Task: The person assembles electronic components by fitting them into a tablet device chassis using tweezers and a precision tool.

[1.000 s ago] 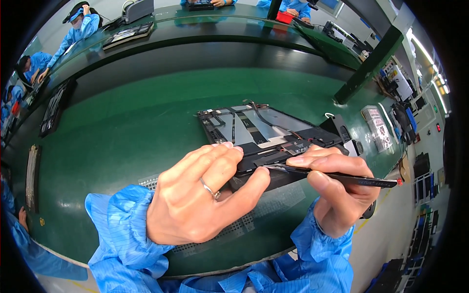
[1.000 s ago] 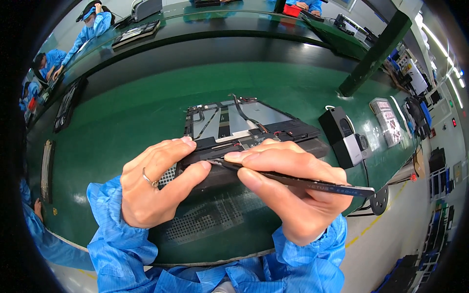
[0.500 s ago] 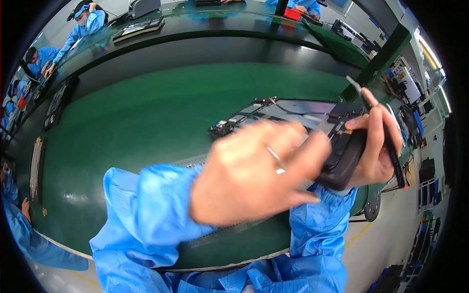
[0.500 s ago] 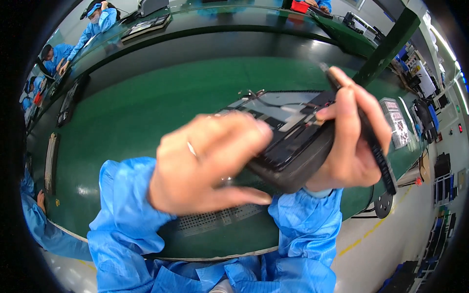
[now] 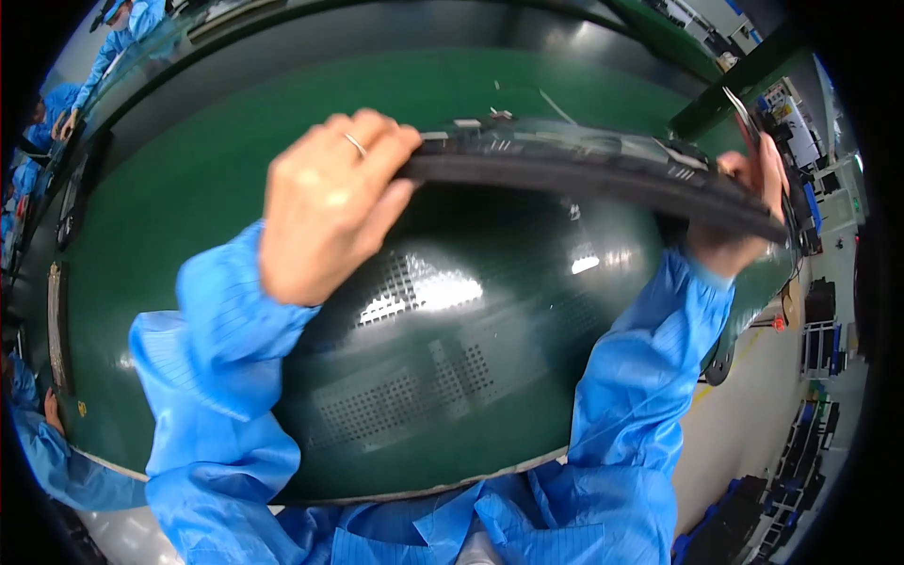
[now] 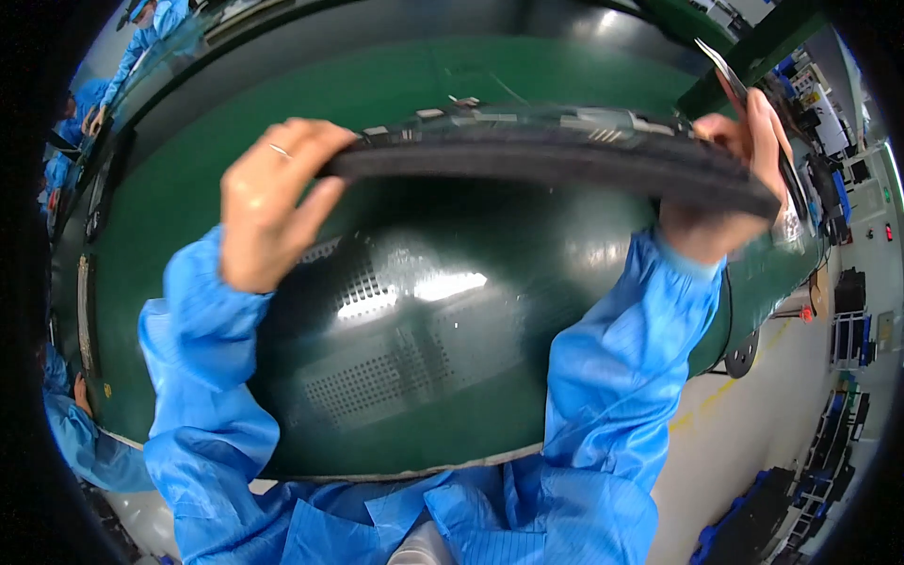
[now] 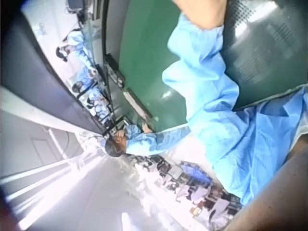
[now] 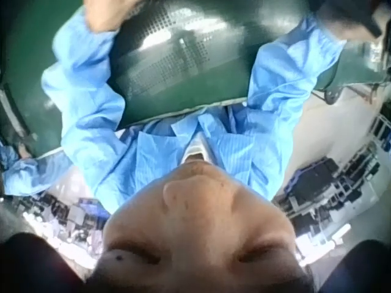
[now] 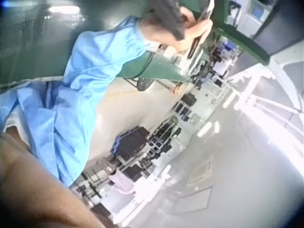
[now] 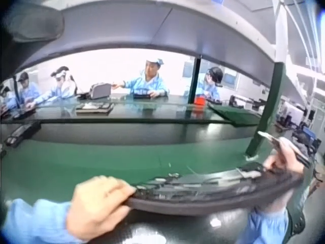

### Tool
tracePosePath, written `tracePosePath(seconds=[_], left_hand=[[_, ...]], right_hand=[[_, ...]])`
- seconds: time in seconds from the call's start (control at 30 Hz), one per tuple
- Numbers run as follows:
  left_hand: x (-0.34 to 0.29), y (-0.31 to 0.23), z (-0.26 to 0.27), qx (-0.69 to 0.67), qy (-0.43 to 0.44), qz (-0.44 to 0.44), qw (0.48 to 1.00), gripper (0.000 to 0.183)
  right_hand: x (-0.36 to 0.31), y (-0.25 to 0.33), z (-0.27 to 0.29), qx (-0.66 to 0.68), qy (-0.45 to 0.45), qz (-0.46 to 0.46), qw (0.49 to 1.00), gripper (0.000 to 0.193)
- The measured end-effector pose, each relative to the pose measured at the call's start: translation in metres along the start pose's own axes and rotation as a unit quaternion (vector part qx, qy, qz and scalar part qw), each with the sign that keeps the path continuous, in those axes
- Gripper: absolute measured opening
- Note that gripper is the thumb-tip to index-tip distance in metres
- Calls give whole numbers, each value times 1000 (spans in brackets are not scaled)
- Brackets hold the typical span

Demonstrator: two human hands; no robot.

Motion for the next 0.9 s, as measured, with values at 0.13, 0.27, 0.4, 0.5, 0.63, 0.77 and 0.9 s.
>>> tracePosePath(seconds=[0.13, 0.27, 0.4, 0.5, 0.63, 0.77, 0.9], left_hand=[[7, -25, 28, 76, 39, -19, 996, 29], [-8, -40, 39, 54, 66, -35, 996, 34], [-33, -57, 46, 60, 41, -108, 992, 41], [-64, -69, 33, -35, 50, -74, 995, 40], [-104, -75, 19, -9, 43, -104, 994, 25], [-106, -83, 20, 24, 9, -150, 988, 21], [-101, -82, 19, 5, 66, -126, 990, 23]], right_hand=[[-30, -119, -2, 146, 31, -379, 913, 30], [-25, -105, -7, 39, 100, -346, 932, 28], [-14, 2, -17, -86, 34, -175, 980, 25], [-62, 55, -33, -88, 137, -180, 970, 20], [-189, 63, -46, -65, 382, -377, 842, 14], [-219, 55, -32, -61, 341, -499, 794, 12], [-220, 56, -37, -46, 376, -471, 796, 12]])
Point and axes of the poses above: each hand's wrist, its own x-axis towards the middle knuckle, its own z-axis out of the back of the hand, y = z × x, the point moved 9 cm from there along x, towards the middle knuckle, and after that the axes turned 9 degrees about -y, right-handed, at the moved point
